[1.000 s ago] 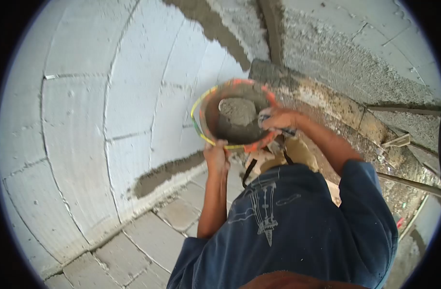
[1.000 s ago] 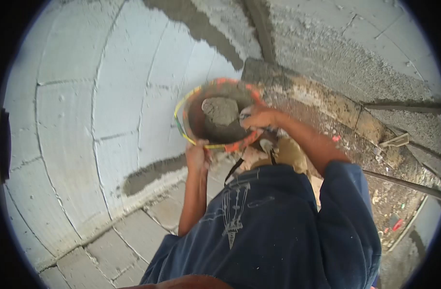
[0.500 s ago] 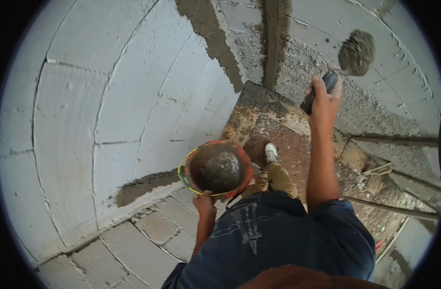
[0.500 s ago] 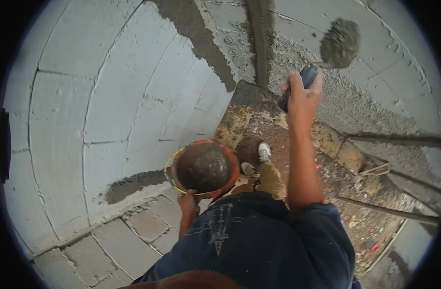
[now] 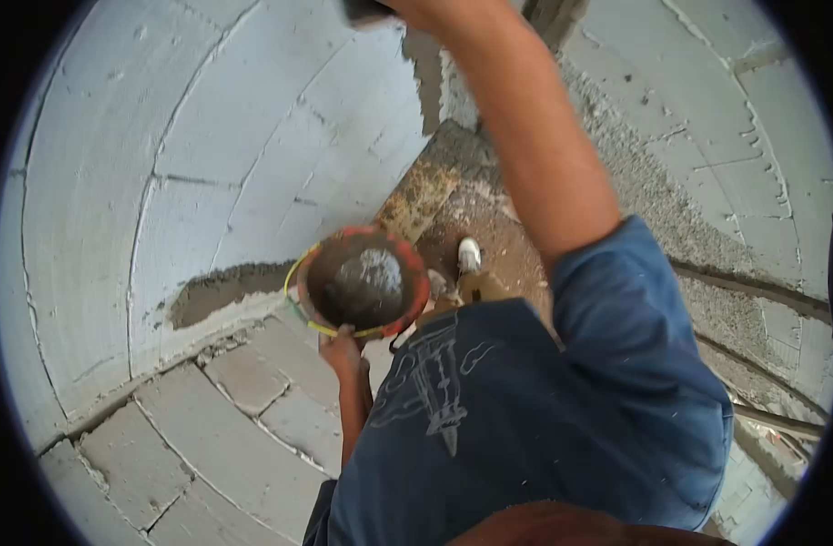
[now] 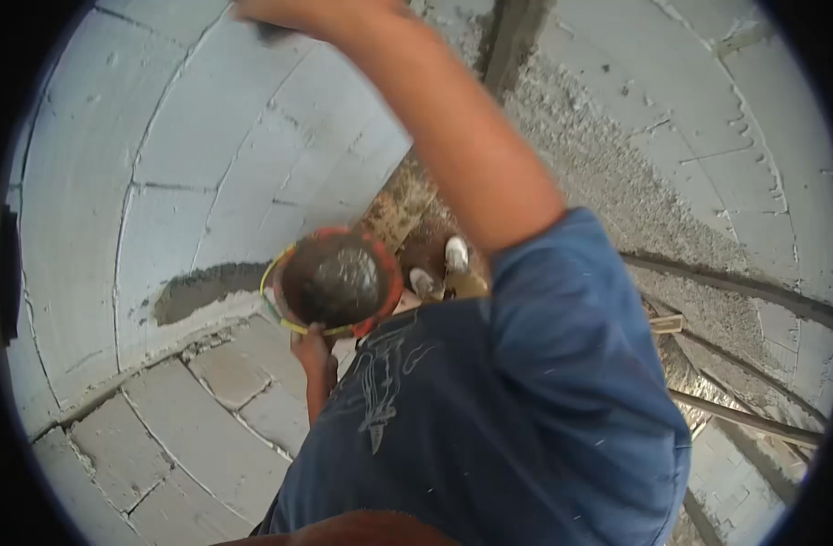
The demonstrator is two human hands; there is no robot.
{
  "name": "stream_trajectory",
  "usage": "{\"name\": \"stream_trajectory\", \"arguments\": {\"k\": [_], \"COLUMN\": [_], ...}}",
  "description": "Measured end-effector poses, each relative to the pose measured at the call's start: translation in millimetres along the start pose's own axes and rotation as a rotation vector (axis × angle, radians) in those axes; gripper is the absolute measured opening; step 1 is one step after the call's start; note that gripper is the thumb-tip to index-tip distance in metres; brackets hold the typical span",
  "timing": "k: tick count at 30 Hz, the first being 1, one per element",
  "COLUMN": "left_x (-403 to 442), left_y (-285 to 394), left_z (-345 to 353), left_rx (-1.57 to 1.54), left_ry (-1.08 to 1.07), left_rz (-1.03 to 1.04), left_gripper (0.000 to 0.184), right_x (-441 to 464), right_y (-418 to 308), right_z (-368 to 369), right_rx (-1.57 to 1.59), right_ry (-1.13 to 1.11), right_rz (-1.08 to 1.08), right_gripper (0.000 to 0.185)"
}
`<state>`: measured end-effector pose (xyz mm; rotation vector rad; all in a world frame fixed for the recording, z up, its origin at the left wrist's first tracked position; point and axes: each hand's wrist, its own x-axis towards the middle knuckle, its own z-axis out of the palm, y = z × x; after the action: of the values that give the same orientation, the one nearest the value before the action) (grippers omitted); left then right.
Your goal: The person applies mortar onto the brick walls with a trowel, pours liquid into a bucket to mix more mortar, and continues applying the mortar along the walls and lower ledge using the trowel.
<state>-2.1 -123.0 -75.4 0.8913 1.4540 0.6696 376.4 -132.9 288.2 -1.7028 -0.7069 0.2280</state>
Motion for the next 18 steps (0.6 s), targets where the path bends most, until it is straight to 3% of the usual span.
{"name": "stream_trajectory", "arguments": {"k": [1, 2, 4, 6, 9, 12, 15, 18], "left_x": [10, 6, -3, -1, 2, -10, -12, -12], "left_y": [-4, -3, 19, 21, 37, 54, 64, 73], "left_z": [-4, 8, 25, 38, 57, 84, 107, 122], "left_rx": [0.142, 0.047, 0.153, 0.155, 0.232, 0.270, 0.271, 0.262], "left_ry": [-0.029, -0.073, -0.172, -0.233, -0.379, -0.486, -0.553, -0.609], "left_rz": [-0.043, 0.067, 0.074, 0.116, 0.177, 0.256, 0.270, 0.254], "left_gripper": [0.073, 0.066, 0.065, 0.053, 0.042, 0.031, 0.020, 0.018], "right_x": [-11, -18, -44, -89, -131, -160, -179, -181], "right_y": [21, 85, 198, 270, 296, 351, 357, 343], "right_z": [-8, -6, -2, 5, 22, 43, 56, 41], "right_rx": [-0.020, -0.107, -0.306, -0.585, -0.907, -0.919, -0.335, -0.249], "right_ry": [-0.189, -0.319, -0.491, -0.652, -0.948, -1.159, -1.177, -1.195], "right_rz": [0.113, 0.025, -0.192, -0.164, 0.156, 0.096, 0.668, 0.568], "right_gripper": [0.039, 0.040, 0.041, 0.034, 0.046, 0.040, 0.033, 0.041]}}
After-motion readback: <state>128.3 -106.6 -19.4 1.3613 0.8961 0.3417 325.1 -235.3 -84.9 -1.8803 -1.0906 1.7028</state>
